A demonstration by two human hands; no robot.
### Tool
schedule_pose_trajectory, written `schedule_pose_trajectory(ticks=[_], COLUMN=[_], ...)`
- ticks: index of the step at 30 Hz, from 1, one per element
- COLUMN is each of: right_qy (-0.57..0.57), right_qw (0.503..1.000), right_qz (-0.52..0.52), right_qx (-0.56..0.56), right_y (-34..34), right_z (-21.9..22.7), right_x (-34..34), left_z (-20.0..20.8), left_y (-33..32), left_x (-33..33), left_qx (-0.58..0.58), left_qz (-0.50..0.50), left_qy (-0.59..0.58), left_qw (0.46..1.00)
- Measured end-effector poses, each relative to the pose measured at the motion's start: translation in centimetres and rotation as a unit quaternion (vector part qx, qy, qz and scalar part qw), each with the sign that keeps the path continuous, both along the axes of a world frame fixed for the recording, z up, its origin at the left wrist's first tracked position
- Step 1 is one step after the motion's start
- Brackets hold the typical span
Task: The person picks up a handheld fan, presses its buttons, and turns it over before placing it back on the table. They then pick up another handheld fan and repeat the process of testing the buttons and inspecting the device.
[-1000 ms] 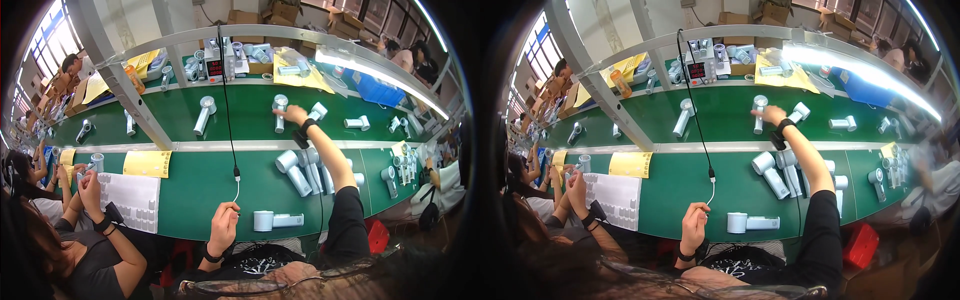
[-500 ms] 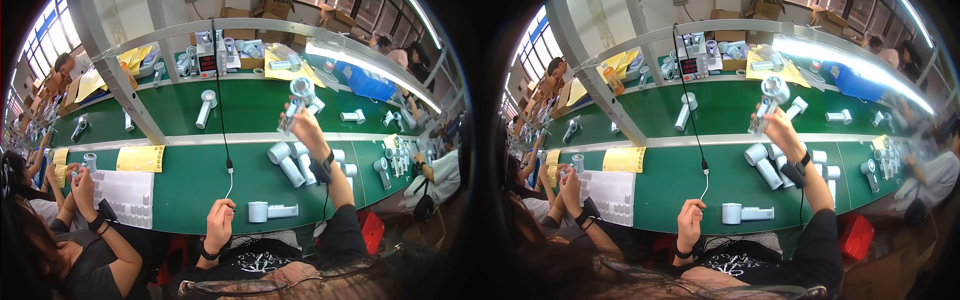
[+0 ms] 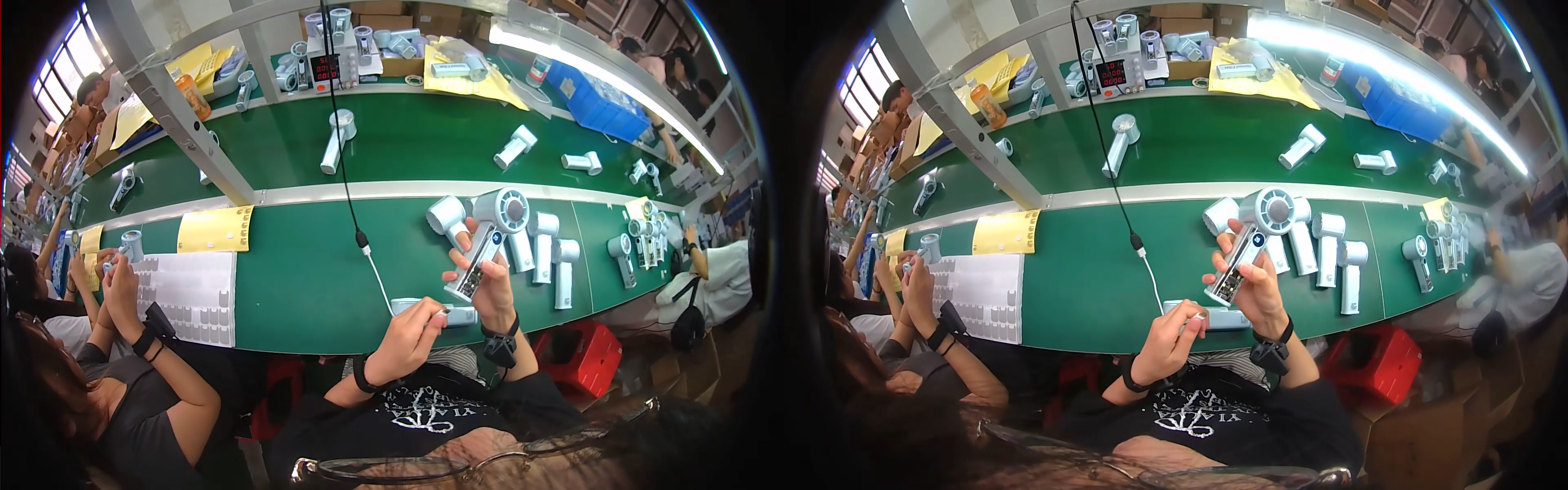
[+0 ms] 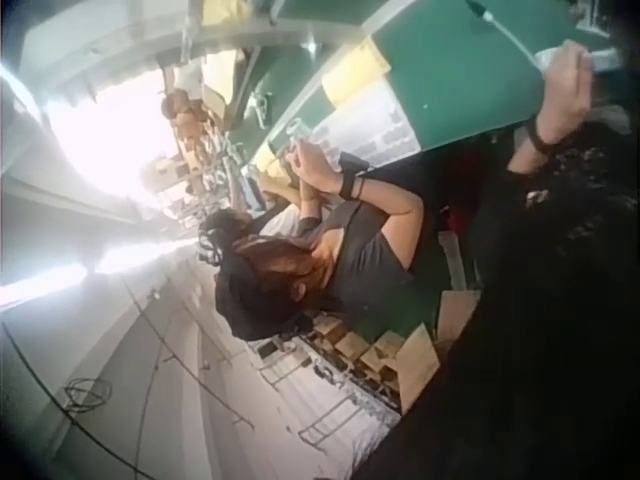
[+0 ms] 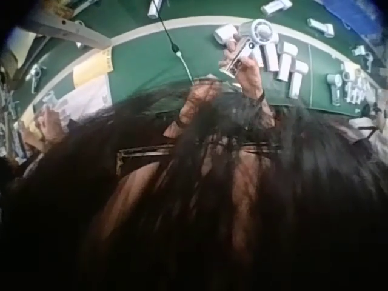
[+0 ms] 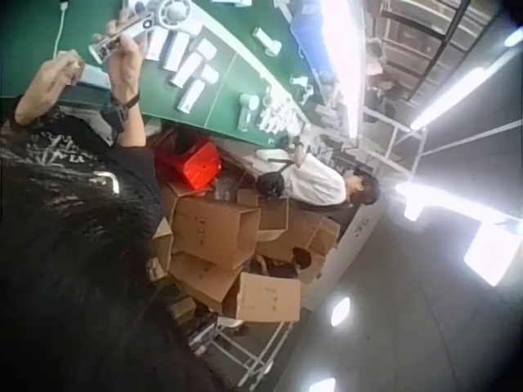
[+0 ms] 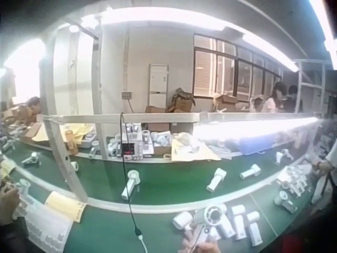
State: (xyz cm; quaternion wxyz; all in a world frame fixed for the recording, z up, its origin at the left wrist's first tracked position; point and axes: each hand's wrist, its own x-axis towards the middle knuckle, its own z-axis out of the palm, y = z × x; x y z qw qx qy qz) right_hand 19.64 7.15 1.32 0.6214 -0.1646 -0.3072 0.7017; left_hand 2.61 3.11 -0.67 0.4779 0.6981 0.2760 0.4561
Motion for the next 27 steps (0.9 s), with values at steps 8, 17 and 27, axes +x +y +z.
schedule_pose_trajectory(ticks=[8,17,27], right_qy=[0.148,-0.052,-0.103], right_qw=[0.988,0.993,0.987], right_qz=[0.01,-0.104,-0.103], right_qx=[-0.035,0.001,0.059], right_y=[-1.0,-1.1,-0.8], right_z=[-1.8,-2.6,-3.7], right_x=[-1.9,-2.6,-2.7], left_z=[0.8,-0.2,-0.4], left_y=[-0.6,-0.1,1.0], left_x=[1.6,0.8,-0.3], left_qx=[-0.054,-0.056,-0.029], left_qz=[0.097,0.106,0.093], left_qy=[-0.01,0.077,0.038], left_qw=[0.994,0.99,0.994])
